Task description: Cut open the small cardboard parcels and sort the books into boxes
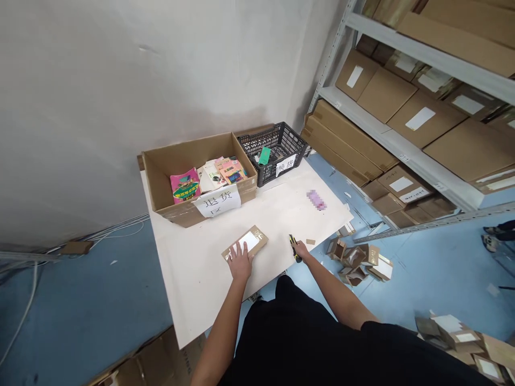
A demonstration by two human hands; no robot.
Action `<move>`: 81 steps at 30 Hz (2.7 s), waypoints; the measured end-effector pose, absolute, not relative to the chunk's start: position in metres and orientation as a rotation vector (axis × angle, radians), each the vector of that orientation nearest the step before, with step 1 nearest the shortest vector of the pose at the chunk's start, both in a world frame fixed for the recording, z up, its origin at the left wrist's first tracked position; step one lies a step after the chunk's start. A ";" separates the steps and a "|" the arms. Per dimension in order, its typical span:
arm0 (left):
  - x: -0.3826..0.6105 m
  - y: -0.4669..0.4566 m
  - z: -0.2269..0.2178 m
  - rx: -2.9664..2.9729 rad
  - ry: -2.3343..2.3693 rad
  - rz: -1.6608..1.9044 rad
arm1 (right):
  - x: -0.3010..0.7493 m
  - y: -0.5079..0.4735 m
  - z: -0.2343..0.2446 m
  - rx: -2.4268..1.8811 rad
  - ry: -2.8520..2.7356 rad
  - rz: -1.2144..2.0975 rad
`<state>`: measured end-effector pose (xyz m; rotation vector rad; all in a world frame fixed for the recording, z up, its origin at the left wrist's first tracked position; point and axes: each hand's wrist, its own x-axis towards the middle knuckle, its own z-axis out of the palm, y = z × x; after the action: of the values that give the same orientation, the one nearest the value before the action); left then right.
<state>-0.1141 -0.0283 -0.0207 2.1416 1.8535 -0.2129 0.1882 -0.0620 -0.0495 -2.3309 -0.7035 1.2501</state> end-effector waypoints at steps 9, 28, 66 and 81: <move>-0.023 -0.024 -0.011 2.101 1.919 -0.228 | 0.270 0.031 -0.055 -2.389 -0.799 1.154; 0.025 -0.043 -0.022 1.900 2.150 -0.171 | 0.161 0.042 -0.055 -2.086 -1.359 1.536; -0.007 -0.040 -0.018 1.376 1.806 0.446 | 0.157 0.027 -0.066 -1.884 -1.782 1.243; -0.016 -0.040 -0.037 1.285 1.971 0.520 | 0.203 0.027 -0.069 -1.378 -1.276 1.653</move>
<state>-0.0156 -0.0400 -0.0366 1.2853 1.9710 0.5203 0.2033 0.0269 -0.0694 -1.3783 -1.2760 1.6532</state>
